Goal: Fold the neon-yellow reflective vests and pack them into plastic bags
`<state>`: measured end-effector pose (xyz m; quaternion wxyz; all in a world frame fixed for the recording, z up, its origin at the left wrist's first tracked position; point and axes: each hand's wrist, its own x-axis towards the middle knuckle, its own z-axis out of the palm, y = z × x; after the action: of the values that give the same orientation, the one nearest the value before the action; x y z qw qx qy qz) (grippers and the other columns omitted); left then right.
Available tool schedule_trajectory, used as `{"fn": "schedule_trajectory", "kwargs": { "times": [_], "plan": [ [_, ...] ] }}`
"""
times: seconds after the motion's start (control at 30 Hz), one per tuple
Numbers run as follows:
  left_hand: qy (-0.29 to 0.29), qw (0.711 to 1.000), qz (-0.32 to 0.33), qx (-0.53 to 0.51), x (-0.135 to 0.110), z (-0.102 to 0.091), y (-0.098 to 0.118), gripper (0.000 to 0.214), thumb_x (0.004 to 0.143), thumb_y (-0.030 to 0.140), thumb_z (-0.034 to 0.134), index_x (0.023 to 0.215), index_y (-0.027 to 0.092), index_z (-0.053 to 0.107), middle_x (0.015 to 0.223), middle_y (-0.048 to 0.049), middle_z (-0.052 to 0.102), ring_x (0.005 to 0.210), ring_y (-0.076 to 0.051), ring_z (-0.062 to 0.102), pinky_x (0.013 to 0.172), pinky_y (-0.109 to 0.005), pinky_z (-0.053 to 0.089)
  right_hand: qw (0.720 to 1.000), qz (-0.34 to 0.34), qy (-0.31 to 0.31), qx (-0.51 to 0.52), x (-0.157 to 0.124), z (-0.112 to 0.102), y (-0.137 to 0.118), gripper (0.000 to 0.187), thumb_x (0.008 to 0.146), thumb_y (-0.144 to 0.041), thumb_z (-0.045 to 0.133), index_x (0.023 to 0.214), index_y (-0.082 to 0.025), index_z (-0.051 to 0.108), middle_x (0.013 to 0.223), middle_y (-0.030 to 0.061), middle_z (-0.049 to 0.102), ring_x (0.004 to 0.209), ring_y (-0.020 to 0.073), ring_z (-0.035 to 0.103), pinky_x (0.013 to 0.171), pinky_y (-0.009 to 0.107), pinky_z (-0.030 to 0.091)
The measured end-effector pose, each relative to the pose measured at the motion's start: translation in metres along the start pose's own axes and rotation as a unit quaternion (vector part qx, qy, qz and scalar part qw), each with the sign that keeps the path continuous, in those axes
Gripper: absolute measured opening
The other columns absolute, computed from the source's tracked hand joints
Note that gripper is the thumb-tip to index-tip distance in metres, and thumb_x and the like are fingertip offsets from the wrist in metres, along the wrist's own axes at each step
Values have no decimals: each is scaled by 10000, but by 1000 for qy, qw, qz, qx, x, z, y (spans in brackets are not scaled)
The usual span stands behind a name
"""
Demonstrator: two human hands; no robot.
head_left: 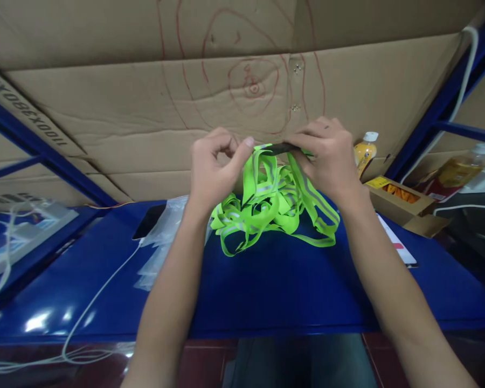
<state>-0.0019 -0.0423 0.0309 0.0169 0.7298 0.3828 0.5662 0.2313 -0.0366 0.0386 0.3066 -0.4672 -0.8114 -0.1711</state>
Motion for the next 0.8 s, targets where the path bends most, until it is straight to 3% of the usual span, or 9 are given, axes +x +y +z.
{"fn": "schedule_trajectory", "kwargs": {
  "times": [0.07, 0.13, 0.3, 0.47, 0.53, 0.63, 0.7, 0.8],
  "plan": [
    [49, 999, -13, -18, 0, 2, 6, 374, 1043, 544, 608, 807, 255, 631, 912, -52, 685, 995, -232, 651, 895, -393, 550, 1000, -7, 14, -12, -1, 0, -6, 507, 1127, -352, 302, 1407, -276, 718, 1311, 123, 735, 1309, 349, 578, 1036, 495, 430],
    [56, 997, -21, -47, 0, 3, 12, 359, 1066, 544, 570, 882, 255, 677, 967, -47, 718, 990, -218, 668, 871, -372, 553, 999, -14, 24, -19, -2, 0, -13, 501, 1129, -361, 312, 1435, -286, 702, 1325, 127, 727, 1327, 370, 563, 1030, 528, 433],
    [-113, 977, -116, -137, 1, -3, 12, 534, 996, 661, 650, 704, 214, 644, 661, -27, 616, 707, -200, 659, 594, -311, 500, 997, -42, 64, -19, -7, 4, -24, 455, 1120, -383, 415, 1480, -315, 685, 1416, 126, 686, 1371, 412, 542, 1019, 589, 441],
    [-146, 956, -160, -198, 1, -10, 4, 466, 930, 667, 725, 846, 208, 732, 698, -43, 682, 679, -214, 681, 532, -293, 484, 997, -41, 56, -25, -8, 11, -25, 472, 1119, -403, 424, 1516, -310, 663, 1465, 130, 654, 1424, 429, 515, 1040, 620, 440],
    [-121, 967, -145, -172, 2, -9, 2, 446, 925, 653, 735, 913, 207, 744, 807, -61, 738, 818, -237, 727, 628, -306, 551, 997, -41, 56, -23, -8, 14, -25, 480, 1112, -416, 438, 1529, -312, 652, 1464, 133, 652, 1419, 438, 516, 1034, 620, 445],
    [-17, 990, -102, -98, 3, -7, 6, 405, 899, 595, 793, 1042, 221, 736, 1006, -74, 775, 1063, -254, 718, 840, -325, 596, 997, -31, 65, -22, -8, 17, -23, 491, 1108, -428, 438, 1540, -314, 642, 1453, 140, 654, 1402, 452, 527, 1016, 623, 457],
    [27, 995, -82, -57, 1, -7, 13, 356, 919, 560, 779, 1046, 232, 727, 1031, -66, 769, 1102, -254, 696, 905, -340, 587, 997, -29, 69, -24, -8, 18, -21, 485, 1109, -427, 440, 1533, -317, 649, 1445, 142, 659, 1388, 454, 541, 1009, 623, 463],
    [-14, 997, -72, -33, -2, -7, 22, 321, 978, 530, 698, 895, 221, 724, 861, -51, 726, 979, -254, 694, 839, -352, 580, 996, -32, 79, -31, -8, 22, -18, 465, 1107, -406, 462, 1517, -319, 663, 1417, 142, 679, 1373, 448, 563, 1017, 627, 465]
  ]
}}
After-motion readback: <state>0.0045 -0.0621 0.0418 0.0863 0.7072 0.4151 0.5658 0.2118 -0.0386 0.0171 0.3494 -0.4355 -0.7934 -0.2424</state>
